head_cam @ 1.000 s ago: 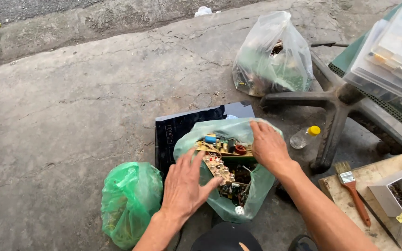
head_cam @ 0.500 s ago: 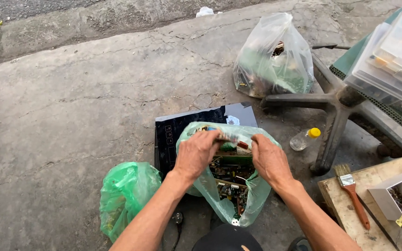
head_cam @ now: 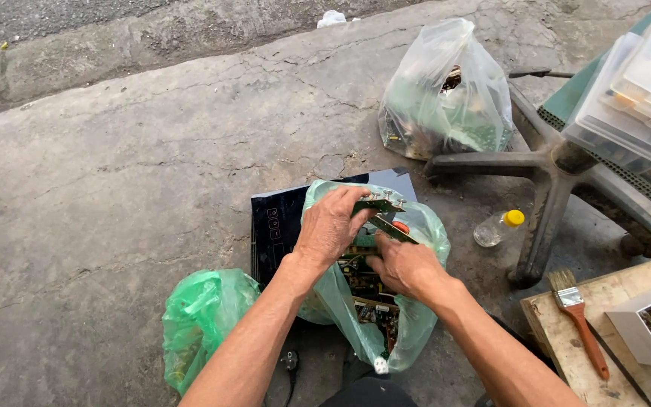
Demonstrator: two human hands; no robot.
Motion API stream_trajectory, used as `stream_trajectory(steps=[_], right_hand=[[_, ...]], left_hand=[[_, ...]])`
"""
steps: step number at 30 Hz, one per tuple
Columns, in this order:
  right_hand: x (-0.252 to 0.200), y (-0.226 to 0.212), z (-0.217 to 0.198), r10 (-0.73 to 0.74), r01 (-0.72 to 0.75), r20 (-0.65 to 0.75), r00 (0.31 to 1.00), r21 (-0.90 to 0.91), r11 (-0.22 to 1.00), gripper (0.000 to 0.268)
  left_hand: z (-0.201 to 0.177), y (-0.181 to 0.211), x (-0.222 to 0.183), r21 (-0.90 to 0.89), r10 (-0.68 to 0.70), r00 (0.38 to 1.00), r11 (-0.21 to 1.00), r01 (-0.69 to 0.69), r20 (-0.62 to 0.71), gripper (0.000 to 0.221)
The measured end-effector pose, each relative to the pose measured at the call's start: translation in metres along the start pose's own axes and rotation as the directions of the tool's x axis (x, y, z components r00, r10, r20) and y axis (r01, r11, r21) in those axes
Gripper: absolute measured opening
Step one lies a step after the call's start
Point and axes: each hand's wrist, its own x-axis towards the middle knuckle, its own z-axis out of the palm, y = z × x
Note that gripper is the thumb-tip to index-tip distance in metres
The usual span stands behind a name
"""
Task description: Sorting through a bag of electronic circuit boards and organizing them on a repair bench.
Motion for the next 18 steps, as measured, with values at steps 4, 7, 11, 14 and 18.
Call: stream_trajectory(steps=[4, 7, 11, 14, 18], right_hand=[[-0.018, 0.024, 0.071, -0.225, 0.137, -0.244, 0.943, -0.333, 0.933, 0.027], [-0.047, 0.015, 0.101, -0.359, 0.202, -0.297, 0.885, -0.450, 0.870, 0.047], [-0.070, 0.007, 0.094, -0.480, 0.161, -0.574, 0.664, -0.517, 0.841, 0.041], [-0.080, 0.001, 0.090, -0.480, 0.166, -0.610, 0.630, -0.498, 0.851, 0.032], [-0.081, -0.009, 0.083, -0.500, 0.345, -0.541, 0.677, -0.367, 0.864, 0.014]], left_hand=[[-0.002, -0.004, -0.008, -0.004, -0.008, 1.000, 1.000, 0.008, -0.019, 0.031], [0.001, 0.003, -0.010, 0.063, 0.081, 0.992, 0.995, -0.075, -0.101, 0.028], [-0.002, 0.005, -0.016, 0.073, 0.061, 0.996, 0.996, -0.056, -0.069, 0.027], [-0.004, -0.002, -0.015, 0.063, 0.035, 0.997, 0.998, -0.031, -0.069, 0.029], [-0.005, -0.004, -0.009, 0.091, 0.025, 0.998, 0.996, -0.020, -0.061, 0.031]])
